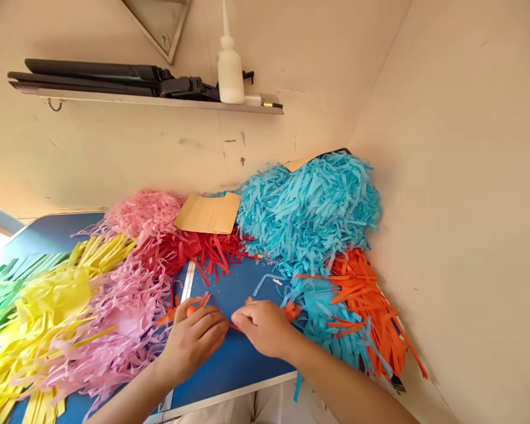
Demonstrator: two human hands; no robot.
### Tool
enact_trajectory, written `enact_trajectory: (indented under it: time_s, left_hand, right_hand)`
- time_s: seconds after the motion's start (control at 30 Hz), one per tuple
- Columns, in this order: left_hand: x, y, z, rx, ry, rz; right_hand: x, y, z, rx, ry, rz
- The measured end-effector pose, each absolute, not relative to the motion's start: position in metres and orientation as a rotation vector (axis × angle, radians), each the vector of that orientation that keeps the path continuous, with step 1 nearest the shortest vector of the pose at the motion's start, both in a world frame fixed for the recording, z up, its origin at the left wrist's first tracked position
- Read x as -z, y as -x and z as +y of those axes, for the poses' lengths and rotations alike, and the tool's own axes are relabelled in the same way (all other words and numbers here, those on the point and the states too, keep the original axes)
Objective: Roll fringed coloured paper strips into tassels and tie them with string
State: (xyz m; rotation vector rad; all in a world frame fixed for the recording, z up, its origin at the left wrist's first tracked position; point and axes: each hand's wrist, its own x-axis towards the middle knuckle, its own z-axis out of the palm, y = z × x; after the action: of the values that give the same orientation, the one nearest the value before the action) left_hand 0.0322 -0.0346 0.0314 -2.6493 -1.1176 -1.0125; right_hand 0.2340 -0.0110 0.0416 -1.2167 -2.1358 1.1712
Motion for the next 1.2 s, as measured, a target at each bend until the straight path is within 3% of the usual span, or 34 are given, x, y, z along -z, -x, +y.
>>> enact_trajectory:
  time_s: [0.1, 0.2, 0.4, 0.73, 0.97, 1.2]
  left_hand:
    - [-0.057, -0.033, -0.044, 1.131, 2.67, -0.992]
    - [-0.071, -0.042, -0.053, 1.289, 2.64, -1.012]
    - [-0.065, -0.06, -0.072, 1.462, 2.566, -1.27]
    - [-0.04, -0.075, -0.081, 1.663, 2.327, -1.743]
    - [-0.05, -0.065, -0.074, 1.561, 2.445, -1.572]
    - [-0.05, -0.067, -0.08, 1.594, 2.389, -1.595]
  right_hand:
    - [-0.069, -0.238, -0.012, -1.888, 1.02, -1.735]
    - [-0.076, -0.24, -0.012, -2.114, 0.909, -1.441]
    - [-0.053, -0.241, -0.028, -2.094, 0.92, -1.266]
    - [-0.028, -0.209, -0.064, -1.771, 1.07, -0.661]
    - [-0.034, -0.217, -0.063, -2.093, 0.969, -0.63]
    - [-0.035, -0.215, -0.062, -1.863, 0.966, -0.811]
